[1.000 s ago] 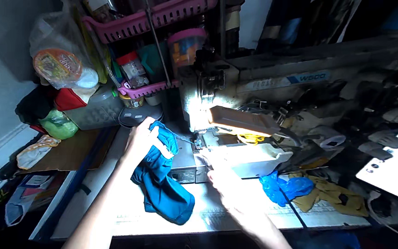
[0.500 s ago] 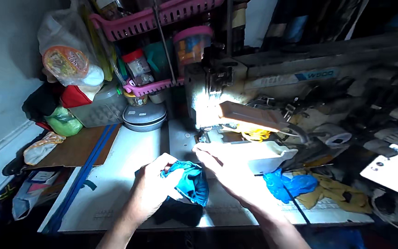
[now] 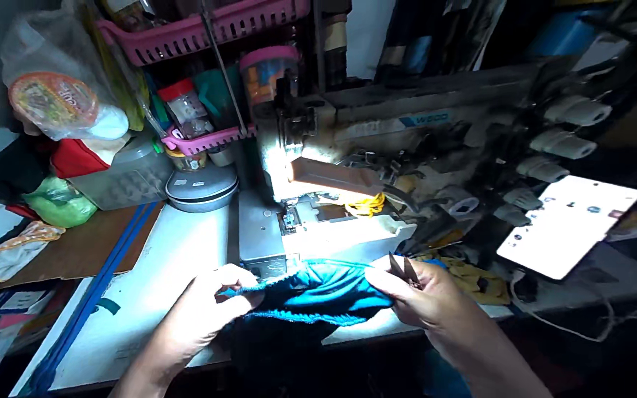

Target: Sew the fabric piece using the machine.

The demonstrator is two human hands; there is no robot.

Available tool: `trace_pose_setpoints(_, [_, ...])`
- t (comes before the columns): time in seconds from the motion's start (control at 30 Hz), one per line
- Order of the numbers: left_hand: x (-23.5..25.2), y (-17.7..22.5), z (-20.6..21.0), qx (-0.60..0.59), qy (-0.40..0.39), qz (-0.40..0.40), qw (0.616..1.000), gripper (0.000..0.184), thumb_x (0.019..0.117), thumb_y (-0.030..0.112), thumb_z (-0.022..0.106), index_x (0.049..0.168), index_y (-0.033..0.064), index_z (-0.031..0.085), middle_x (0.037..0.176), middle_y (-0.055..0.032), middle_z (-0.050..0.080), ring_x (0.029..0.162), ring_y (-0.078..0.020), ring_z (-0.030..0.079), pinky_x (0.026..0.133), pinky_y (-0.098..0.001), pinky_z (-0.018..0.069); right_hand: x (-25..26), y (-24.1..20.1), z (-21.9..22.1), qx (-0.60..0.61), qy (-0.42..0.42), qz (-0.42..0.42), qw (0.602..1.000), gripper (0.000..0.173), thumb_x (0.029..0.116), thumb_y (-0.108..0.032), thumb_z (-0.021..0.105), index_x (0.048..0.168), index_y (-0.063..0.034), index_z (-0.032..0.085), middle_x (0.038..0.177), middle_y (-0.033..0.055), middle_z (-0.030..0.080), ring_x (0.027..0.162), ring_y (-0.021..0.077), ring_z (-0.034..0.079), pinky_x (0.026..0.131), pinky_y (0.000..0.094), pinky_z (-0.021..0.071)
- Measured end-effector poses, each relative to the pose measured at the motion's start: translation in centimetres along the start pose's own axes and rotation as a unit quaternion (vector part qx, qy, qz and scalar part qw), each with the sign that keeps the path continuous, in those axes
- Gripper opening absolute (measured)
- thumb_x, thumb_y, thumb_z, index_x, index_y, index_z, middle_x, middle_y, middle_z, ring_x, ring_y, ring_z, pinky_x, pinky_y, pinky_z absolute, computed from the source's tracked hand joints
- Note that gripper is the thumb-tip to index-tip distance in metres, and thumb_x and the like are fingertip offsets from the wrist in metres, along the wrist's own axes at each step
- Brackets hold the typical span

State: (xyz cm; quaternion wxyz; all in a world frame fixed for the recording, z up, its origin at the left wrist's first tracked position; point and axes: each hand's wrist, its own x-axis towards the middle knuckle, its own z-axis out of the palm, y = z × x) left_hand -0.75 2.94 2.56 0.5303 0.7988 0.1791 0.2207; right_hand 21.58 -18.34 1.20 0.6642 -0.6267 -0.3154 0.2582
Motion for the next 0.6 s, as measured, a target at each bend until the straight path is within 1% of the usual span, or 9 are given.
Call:
trace_pose_setpoints(0.07, [0.4, 0.7, 0.7, -0.172, -0.006, -0.057, 0.983, 0.011, 0.0952, 0.012, 0.064, 0.095, 0.0105, 0.075, 0.09, 0.0031, 0.074, 0.085, -0.0049, 0.07, 0.08, -0.0231, 0.0591, -0.2, 0.1, -0.2, 0.009, 0.006, 0.001, 1.0, 0.014, 0.0902, -0.026, 0.071, 0.077, -0.0217, 0.067, 0.058, -0.0117, 0.055, 0.043, -0.0058, 0.041, 0.04, 0.0123, 0.033])
trace_pose_setpoints(0.13, [0.5, 1.0, 1.2, -0.283, -0.01, -0.078, 0.956, 0.016, 0.0987, 0.008, 0.058, 0.098, 0.007, 0.074, 0.094, -0.0036, 0.076, 0.089, -0.012, 0.074, 0.085, -0.0293, 0.0611, -0.5, 0.0, -0.3, 0.022, 0.0, -0.008, 1.0, 0.015, 0.0915, -0.027, 0.07, 0.077, -0.0227, 0.066, 0.058, -0.0125, 0.055, 0.043, -0.0069, 0.04, 0.04, 0.0114, 0.0324])
trace_pose_setpoints(0.23, [0.6, 1.3, 1.6, -0.245, -0.007, -0.05, 0.968, 0.015, 0.1, 0.011, 0.057, 0.099, 0.0104, 0.073, 0.093, 0.0008, 0.075, 0.087, -0.0084, 0.072, 0.081, -0.0264, 0.0611, -0.9, -0.1, -0.7, -0.002, -0.002, -0.047, 0.999, 0.013, 0.0931, -0.033, 0.07, 0.083, -0.0243, 0.068, 0.063, -0.0144, 0.057, 0.047, -0.0073, 0.042, 0.042, 0.0109, 0.0336])
trace_pose_setpoints(0.3, [0.2, 1.5, 1.8, -0.183, 0.0, -0.005, 0.983, 0.013, 0.0981, 0.013, 0.061, 0.097, 0.0138, 0.074, 0.089, 0.0059, 0.074, 0.083, -0.0031, 0.07, 0.076, -0.0215, 0.059, -1.7, -0.8, -1.2, -0.061, -0.005, -0.078, 0.995, 0.011, 0.0948, -0.033, 0.068, 0.09, -0.0237, 0.07, 0.071, -0.0165, 0.061, 0.054, -0.0084, 0.049, 0.047, 0.0103, 0.0393])
trace_pose_setpoints(0.37, [-1.0, 2.6, 1.4, -0.128, -0.031, 0.069, 0.989, 0.012, 0.0994, 0.024, 0.063, 0.105, 0.02, 0.074, 0.093, 0.0126, 0.072, 0.085, 0.0037, 0.066, 0.076, -0.0159, 0.056, -3.1, -2.6, -1.8, -0.124, -0.05, -0.117, 0.984, 0.011, 0.0964, -0.029, 0.067, 0.099, -0.0194, 0.072, 0.08, -0.0182, 0.064, 0.065, -0.0115, 0.054, 0.056, 0.0098, 0.0455])
trace_pose_setpoints(0.43, [-3.3, 5.6, 0.7, -0.119, -0.079, 0.104, 0.984, 0.016, 0.1009, 0.034, 0.061, 0.111, 0.0293, 0.073, 0.098, 0.0213, 0.072, 0.087, 0.012, 0.064, 0.076, -0.0102, 0.0538, -4.9, -4.9, -2.9, -0.129, -0.146, -0.168, 0.966, 0.016, 0.0978, -0.019, 0.068, 0.106, -0.0059, 0.072, 0.088, -0.0088, 0.068, 0.076, -0.0097, 0.058, 0.068, 0.0118, 0.0498])
trace_pose_setpoints(0.5, [-5.1, 7.6, -0.3, -0.131, -0.145, 0.142, 0.97, 0.017, 0.1029, 0.032, 0.06, 0.111, 0.0216, 0.071, 0.094, 0.0179, 0.069, 0.086, 0.0124, 0.061, 0.074, -0.0085, 0.0494, -6.3, -6.8, -3.5, -0.132, -0.198, -0.198, 0.951, 0.016, 0.0991, -0.014, 0.066, 0.105, 0.0009, 0.07, 0.09, 0.0008, 0.068, 0.081, -0.0054, 0.059, 0.074, 0.0146, 0.0496])
trace_pose_setpoints(0.53, [-5.2, 8.1, -0.6, -0.134, -0.16, 0.143, 0.968, 0.014, 0.1016, 0.027, 0.063, 0.11, 0.0177, 0.07, 0.091, 0.0155, 0.067, 0.082, 0.0108, 0.059, 0.071, -0.0091, 0.0482, -6.7, -7.5, -3.6, -0.155, -0.189, -0.206, 0.947, 0.016, 0.0991, -0.012, 0.066, 0.104, 0.0028, 0.069, 0.09, 0.0038, 0.068, 0.081, -0.0035, 0.059, 0.074, 0.0157, 0.05])
trace_pose_setpoints(0.6, [-4.9, 8.7, -0.5, -0.019, -0.097, 0.12, 0.988, 0.01, 0.0975, 0.016, 0.065, 0.104, 0.0093, 0.068, 0.087, 0.0117, 0.069, 0.079, 0.0091, 0.061, 0.07, -0.0133, 0.0514, -7.1, -8.5, -2.9, -0.264, -0.102, -0.199, 0.938, 0.016, 0.0969, -0.006, 0.064, 0.104, 0.0087, 0.068, 0.087, 0.0133, 0.069, 0.074, 0.0036, 0.061, 0.068, 0.0201, 0.052])
